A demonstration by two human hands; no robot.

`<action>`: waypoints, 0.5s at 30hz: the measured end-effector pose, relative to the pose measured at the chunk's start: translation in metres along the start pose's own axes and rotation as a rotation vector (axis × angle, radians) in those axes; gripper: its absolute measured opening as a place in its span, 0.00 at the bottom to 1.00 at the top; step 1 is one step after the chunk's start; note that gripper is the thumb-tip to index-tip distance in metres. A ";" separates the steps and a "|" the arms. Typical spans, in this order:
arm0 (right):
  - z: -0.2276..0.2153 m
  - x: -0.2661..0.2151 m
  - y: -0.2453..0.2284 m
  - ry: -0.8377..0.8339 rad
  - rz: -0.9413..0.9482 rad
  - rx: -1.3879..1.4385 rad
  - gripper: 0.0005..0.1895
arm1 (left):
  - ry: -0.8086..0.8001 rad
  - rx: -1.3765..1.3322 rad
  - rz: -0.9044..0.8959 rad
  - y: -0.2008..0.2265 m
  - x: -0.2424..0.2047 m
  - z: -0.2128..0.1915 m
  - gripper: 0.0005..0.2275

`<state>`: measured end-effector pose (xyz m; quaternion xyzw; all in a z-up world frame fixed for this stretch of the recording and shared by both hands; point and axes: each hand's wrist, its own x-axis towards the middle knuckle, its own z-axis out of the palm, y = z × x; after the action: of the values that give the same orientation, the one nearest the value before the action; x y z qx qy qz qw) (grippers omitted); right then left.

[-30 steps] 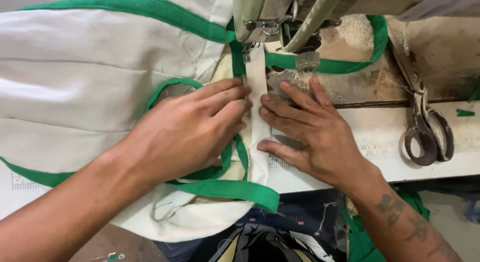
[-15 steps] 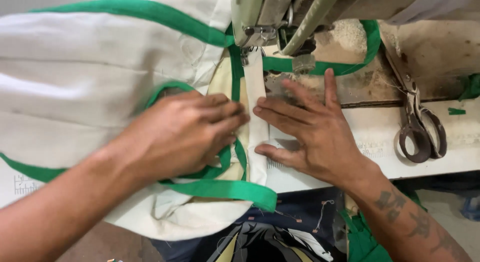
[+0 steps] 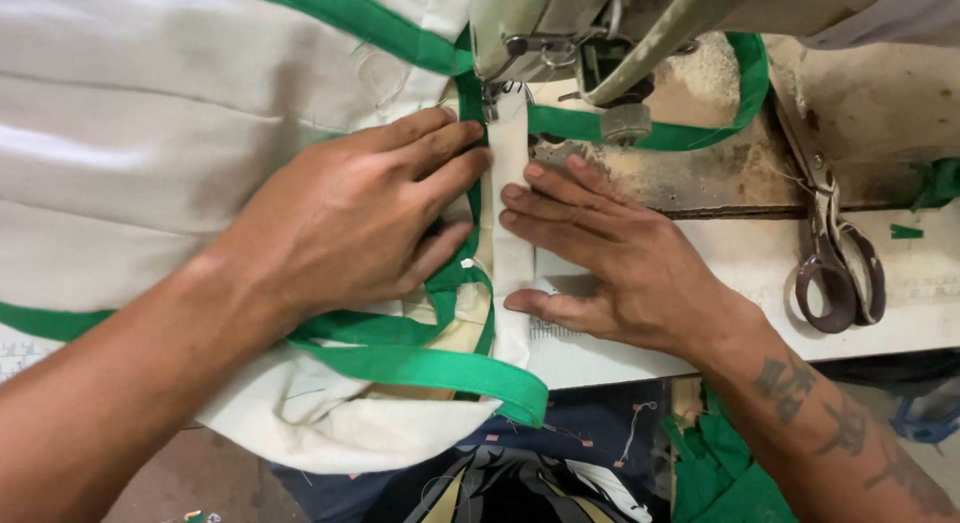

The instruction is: Sewing a green zipper onto a white bag using an industrial sewing machine

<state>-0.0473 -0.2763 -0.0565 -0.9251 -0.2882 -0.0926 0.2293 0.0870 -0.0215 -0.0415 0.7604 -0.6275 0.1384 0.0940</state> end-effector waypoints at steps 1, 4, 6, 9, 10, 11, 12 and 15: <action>0.001 0.000 0.000 -0.007 -0.006 -0.001 0.37 | 0.004 0.000 -0.008 -0.001 -0.002 0.000 0.22; 0.004 0.001 -0.004 0.005 -0.013 -0.021 0.39 | 0.023 -0.007 0.112 0.000 -0.012 0.002 0.14; -0.002 0.006 -0.008 -0.004 -0.021 0.002 0.36 | -0.062 -0.130 0.063 0.001 -0.016 0.004 0.20; -0.003 0.007 -0.005 -0.004 -0.051 -0.057 0.37 | -0.072 -0.073 0.091 0.000 -0.018 -0.001 0.20; -0.003 0.009 -0.002 -0.009 -0.055 -0.061 0.37 | -0.065 -0.073 0.087 -0.003 -0.017 0.000 0.20; -0.004 0.012 0.001 -0.026 -0.045 -0.057 0.37 | -0.126 -0.092 0.069 -0.006 -0.016 0.002 0.22; -0.004 0.014 0.004 -0.043 -0.034 -0.049 0.38 | -0.188 -0.113 0.050 -0.009 -0.015 0.002 0.24; -0.007 0.021 0.010 -0.029 0.000 0.025 0.39 | -0.036 -0.089 0.083 -0.021 -0.013 0.004 0.20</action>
<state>-0.0250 -0.2763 -0.0480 -0.9233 -0.2928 -0.0754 0.2367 0.1054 -0.0072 -0.0489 0.7311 -0.6657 0.1005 0.1106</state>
